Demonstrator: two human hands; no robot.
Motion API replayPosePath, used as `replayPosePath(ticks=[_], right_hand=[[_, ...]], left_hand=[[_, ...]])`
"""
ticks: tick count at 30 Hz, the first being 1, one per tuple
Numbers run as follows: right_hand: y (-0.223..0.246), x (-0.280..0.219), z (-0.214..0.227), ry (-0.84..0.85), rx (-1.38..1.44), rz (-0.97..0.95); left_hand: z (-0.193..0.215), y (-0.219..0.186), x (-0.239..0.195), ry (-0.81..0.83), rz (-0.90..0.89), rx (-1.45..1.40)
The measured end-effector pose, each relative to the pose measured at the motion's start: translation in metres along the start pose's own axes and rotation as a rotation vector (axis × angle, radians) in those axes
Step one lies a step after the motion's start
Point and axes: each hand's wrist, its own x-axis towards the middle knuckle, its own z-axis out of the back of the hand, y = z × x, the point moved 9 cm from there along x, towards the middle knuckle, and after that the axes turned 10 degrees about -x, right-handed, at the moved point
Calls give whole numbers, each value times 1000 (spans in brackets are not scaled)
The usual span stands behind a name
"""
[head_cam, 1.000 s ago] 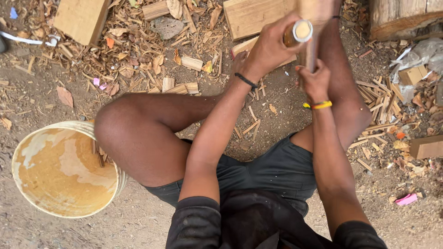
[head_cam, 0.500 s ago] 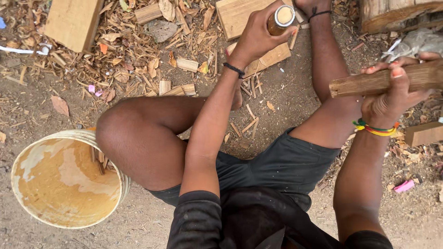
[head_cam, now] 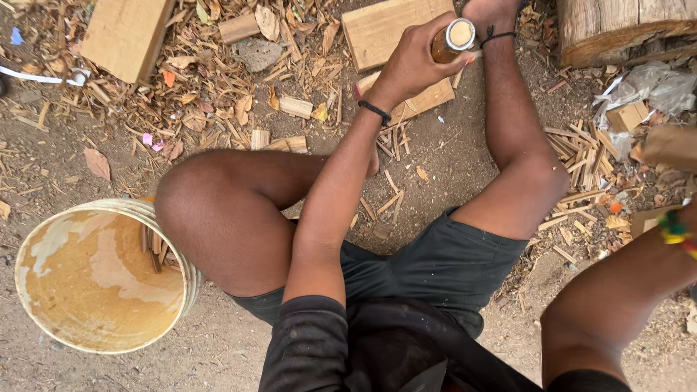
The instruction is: The person sits on the ground and uses a wooden mallet to strike a cylindrical tool, splitting small pieces of wood into thin slats. The person repeatedly picks up wood pieces, positions them, and strikes them to produce uniform strips.
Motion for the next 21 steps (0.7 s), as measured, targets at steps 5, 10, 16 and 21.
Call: replayPosePath(ticks=[5, 10, 16, 21], right_hand=[[12, 2, -15, 55, -32, 11], [29, 10, -25, 147, -139, 34], [141, 16, -96, 352, -657, 441], [196, -16, -157, 528, -919, 676]], left_hand=[[-1, -16, -2, -49, -148, 42], [0, -1, 3, 6, 2, 5], [-7, 21, -1, 25, 5, 42], [-9, 108, -39, -2, 292, -18]])
